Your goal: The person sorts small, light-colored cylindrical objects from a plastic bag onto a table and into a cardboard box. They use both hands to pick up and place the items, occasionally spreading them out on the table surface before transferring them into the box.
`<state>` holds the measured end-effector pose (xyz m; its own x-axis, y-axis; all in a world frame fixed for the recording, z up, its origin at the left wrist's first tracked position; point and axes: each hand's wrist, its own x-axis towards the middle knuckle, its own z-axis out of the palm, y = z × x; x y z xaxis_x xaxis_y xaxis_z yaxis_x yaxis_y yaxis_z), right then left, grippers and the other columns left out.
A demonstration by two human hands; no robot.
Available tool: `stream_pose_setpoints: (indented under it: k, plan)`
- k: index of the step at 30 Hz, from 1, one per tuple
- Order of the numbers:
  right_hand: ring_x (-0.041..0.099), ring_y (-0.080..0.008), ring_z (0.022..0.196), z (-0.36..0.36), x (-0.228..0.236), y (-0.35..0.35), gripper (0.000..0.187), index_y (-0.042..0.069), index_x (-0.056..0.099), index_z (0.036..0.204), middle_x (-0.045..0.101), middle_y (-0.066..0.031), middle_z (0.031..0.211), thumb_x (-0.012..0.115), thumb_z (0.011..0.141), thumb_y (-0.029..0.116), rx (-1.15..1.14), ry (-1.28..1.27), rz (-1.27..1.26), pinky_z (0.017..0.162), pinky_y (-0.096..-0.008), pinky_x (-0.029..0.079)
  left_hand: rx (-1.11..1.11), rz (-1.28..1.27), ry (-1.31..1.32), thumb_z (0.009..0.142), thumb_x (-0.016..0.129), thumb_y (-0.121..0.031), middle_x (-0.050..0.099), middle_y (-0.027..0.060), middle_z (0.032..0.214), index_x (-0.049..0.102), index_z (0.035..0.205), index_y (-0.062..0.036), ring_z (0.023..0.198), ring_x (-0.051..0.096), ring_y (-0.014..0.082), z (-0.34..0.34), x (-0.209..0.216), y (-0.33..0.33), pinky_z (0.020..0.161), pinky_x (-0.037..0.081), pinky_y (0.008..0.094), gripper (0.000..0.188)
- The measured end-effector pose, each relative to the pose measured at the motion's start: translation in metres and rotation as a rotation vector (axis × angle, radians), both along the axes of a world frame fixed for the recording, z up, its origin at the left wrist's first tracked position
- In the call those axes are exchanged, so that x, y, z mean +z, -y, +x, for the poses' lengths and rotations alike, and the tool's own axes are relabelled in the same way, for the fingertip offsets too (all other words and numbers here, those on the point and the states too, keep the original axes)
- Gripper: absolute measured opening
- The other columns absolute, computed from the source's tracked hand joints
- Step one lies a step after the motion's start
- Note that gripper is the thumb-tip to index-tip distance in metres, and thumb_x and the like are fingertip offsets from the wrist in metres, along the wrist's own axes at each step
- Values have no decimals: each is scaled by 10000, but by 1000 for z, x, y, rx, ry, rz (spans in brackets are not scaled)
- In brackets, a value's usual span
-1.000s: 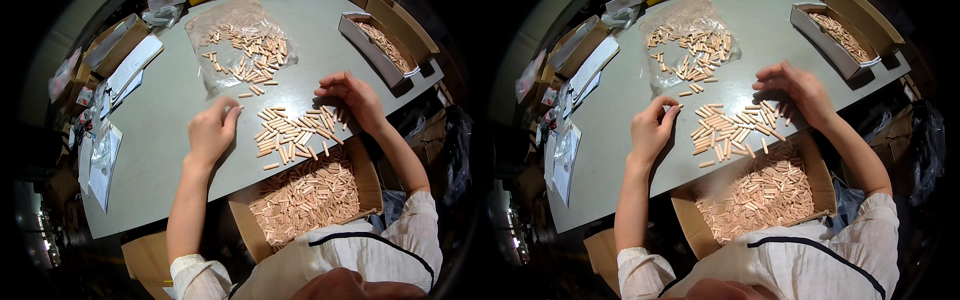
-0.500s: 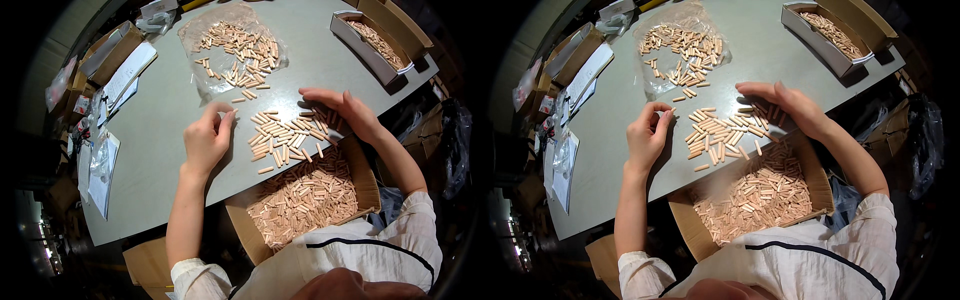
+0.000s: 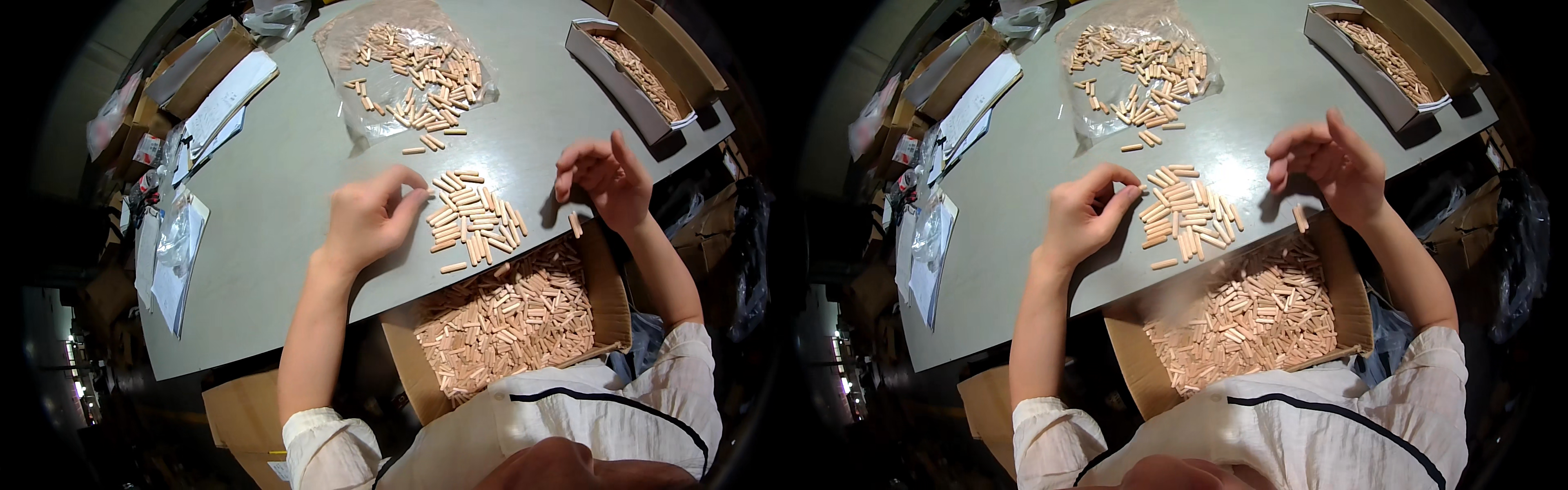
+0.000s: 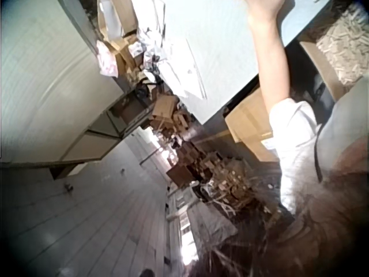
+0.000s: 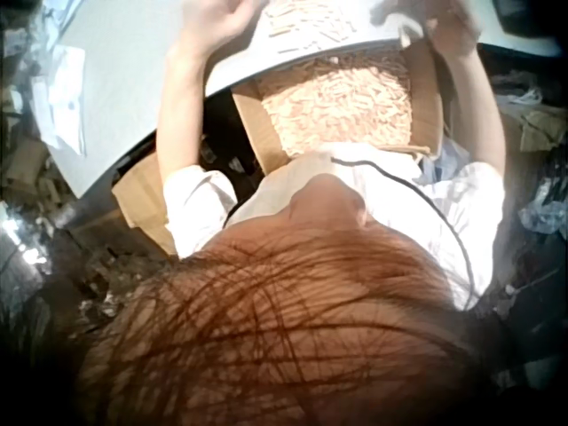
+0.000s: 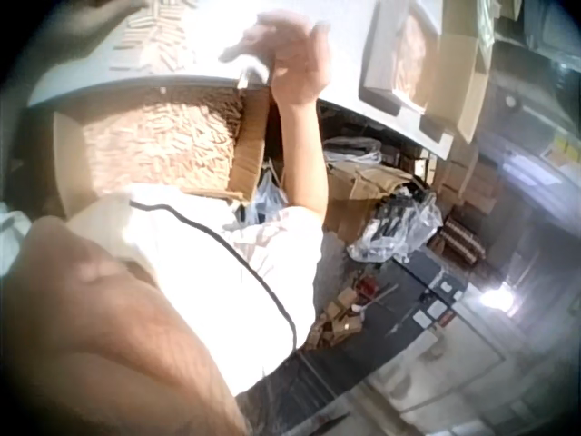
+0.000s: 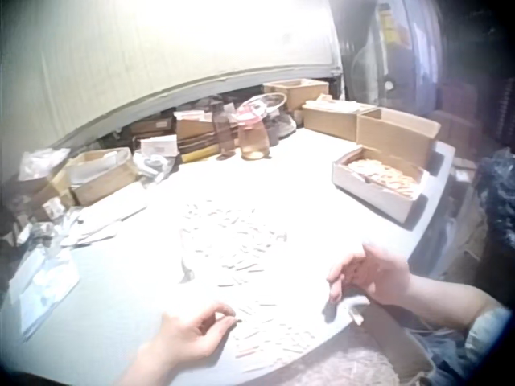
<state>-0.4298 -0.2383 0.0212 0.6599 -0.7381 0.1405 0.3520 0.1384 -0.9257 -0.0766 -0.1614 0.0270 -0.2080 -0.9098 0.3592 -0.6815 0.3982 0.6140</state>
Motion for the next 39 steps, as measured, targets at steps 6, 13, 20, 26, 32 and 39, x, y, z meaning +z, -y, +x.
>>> stream_pose_setpoints:
  k: [6, 13, 20, 26, 32, 39]
  plan:
    - [720, -251, 1005, 33, 9, 9, 551, -50, 664, 1202, 738, -151, 1027, 449, 1078, 442, 33, -46, 33, 983, -386, 546, -190, 61, -167, 926, 738, -86, 624, -3, 628, 756, 953, -46, 520, 492, 36, -5, 2, -5, 494, 370, 228, 51]
    - [453, -322, 1457, 77, 6, 18, 530, -24, 561, 1437, 524, -191, 1535, 473, 1103, 379, 144, -464, -730, 1219, -430, 322, 194, 112, -611, 1035, 650, -180, 506, -109, 664, 731, 1023, -28, 569, 347, -8, 5, 11, 0, 503, 242, 218, 173]
    - [547, -321, 1359, 83, 6, 15, 589, -73, 654, 1290, 642, -221, 1367, 397, 1114, 427, 327, -402, -775, 1226, -450, 317, 248, 121, -703, 1046, 630, -231, 392, -112, 638, 714, 1057, -17, 549, 285, -4, 6, 13, 5, 498, 182, 217, 231]
    - [721, -280, 1013, 56, 0, 12, 649, -59, 723, 1046, 746, -209, 1076, 385, 1106, 492, 96, 48, 146, 993, -414, 539, 258, 116, -693, 1045, 629, -233, 397, -110, 639, 722, 1050, -19, 558, 290, -2, 4, 12, 4, 506, 187, 216, 233]
    - [654, -254, 1185, 61, 0, 6, 622, -42, 721, 1179, 701, -172, 1271, 372, 1116, 469, 136, -172, -114, 1076, -373, 470, 225, 146, -706, 1047, 630, -194, 456, -119, 680, 712, 1035, -19, 588, 324, -10, 7, 10, 6, 527, 224, 214, 193]
    - [578, -345, 1300, 109, 4, -8, 567, -57, 640, 1315, 557, -220, 1482, 434, 1100, 425, 435, -310, -792, 1123, -427, 433, 231, 201, -725, 1049, 628, -186, 454, -116, 667, 698, 1055, -14, 569, 323, -5, 11, 6, 12, 511, 226, 218, 186]
